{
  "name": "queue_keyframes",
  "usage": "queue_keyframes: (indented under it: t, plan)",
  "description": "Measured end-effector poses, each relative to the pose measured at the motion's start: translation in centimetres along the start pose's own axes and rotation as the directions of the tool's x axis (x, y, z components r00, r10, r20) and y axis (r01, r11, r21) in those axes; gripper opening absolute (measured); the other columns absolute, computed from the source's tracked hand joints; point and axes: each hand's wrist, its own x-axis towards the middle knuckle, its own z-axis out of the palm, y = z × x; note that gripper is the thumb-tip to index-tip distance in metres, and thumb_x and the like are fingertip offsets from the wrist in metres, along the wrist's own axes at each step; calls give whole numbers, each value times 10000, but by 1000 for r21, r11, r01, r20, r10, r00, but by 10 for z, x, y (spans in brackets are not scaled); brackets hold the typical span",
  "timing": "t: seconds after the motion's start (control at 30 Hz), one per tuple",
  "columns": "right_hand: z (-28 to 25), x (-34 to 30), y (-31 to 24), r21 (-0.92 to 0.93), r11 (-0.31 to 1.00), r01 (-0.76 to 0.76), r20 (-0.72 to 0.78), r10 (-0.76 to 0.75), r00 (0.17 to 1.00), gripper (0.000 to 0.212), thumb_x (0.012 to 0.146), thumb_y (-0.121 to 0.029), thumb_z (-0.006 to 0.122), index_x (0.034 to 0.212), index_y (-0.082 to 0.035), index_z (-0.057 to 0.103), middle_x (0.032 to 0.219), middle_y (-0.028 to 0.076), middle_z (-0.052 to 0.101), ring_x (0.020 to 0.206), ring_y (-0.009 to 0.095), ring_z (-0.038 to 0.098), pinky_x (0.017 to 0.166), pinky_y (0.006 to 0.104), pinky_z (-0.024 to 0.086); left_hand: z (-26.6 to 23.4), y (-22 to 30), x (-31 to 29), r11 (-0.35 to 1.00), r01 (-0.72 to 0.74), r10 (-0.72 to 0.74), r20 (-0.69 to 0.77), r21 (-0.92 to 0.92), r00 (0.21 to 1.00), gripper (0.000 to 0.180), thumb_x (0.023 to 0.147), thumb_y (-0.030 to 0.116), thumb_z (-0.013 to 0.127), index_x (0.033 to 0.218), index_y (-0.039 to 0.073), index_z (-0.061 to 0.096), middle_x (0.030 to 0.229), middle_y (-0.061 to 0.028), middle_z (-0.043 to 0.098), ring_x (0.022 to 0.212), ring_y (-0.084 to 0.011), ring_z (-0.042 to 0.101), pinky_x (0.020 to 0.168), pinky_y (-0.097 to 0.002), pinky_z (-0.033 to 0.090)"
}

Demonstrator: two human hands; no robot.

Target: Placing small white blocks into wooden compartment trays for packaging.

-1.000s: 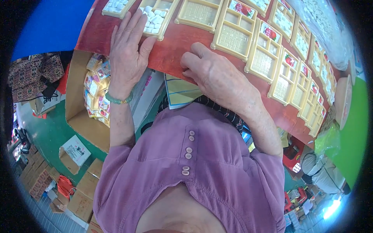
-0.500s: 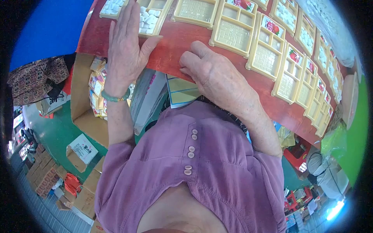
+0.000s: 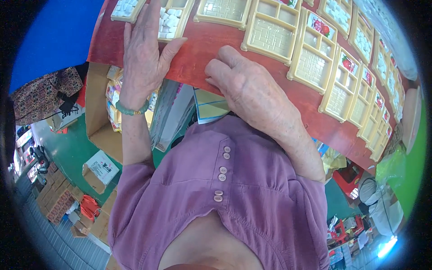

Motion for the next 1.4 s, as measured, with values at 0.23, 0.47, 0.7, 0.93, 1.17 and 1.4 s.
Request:
queue_keyframes:
  t: [0.23,0.47,0.7,0.93,1.17,1.4]
  plan:
    - [1,-2,2,14,1000,7,-31,-6,1000,156,917,-17,699,1056,-41,632,979,125,578,889,344,642,741,424,536,0,-7,4,994,-52,41,118,92,992,869,996,455,646,1596,-44,265,1585,-252,424,1501,-419,345,1212,-543,276]
    - [3,-1,-3,1,1000,2,-3,-2,1000,162,912,-3,680,1058,-31,615,986,142,569,903,369,645,739,438,539,4,-2,-4,975,-35,-3,-173,-220,985,914,971,424,699,1607,-44,240,1623,-248,361,1493,-447,343,1192,-535,321]
    - [6,1,-8,-133,991,25,14,-23,1000,184,875,15,623,1039,-12,545,979,176,528,876,398,629,741,466,544,-2,1,-3,990,-139,137,42,37,990,732,986,341,675,1543,-40,391,1626,-219,369,1494,-392,365,1220,-557,267]
    - [5,2,-6,-85,996,-39,-20,37,999,108,946,-33,649,1037,-27,592,964,152,552,873,380,629,737,456,527,-2,-2,-4,986,-110,118,50,-128,992,762,985,343,684,1561,-33,357,1622,-240,364,1502,-405,348,1223,-567,253]
    - [4,2,-5,-82,995,-57,-27,55,998,91,951,-50,662,1025,-33,612,960,138,560,894,367,628,756,448,523,7,-8,-9,973,-60,19,-182,-222,983,912,935,399,755,1570,-66,293,1614,-327,300,1493,-484,317,1205,-506,325]
    - [4,2,-4,-74,995,-64,-38,61,997,95,953,-62,670,1030,-36,621,951,135,562,888,361,629,751,447,522,6,-4,-4,992,-103,98,-63,-72,993,807,949,401,738,1497,-83,396,1576,-314,370,1476,-474,345,1193,-533,337]
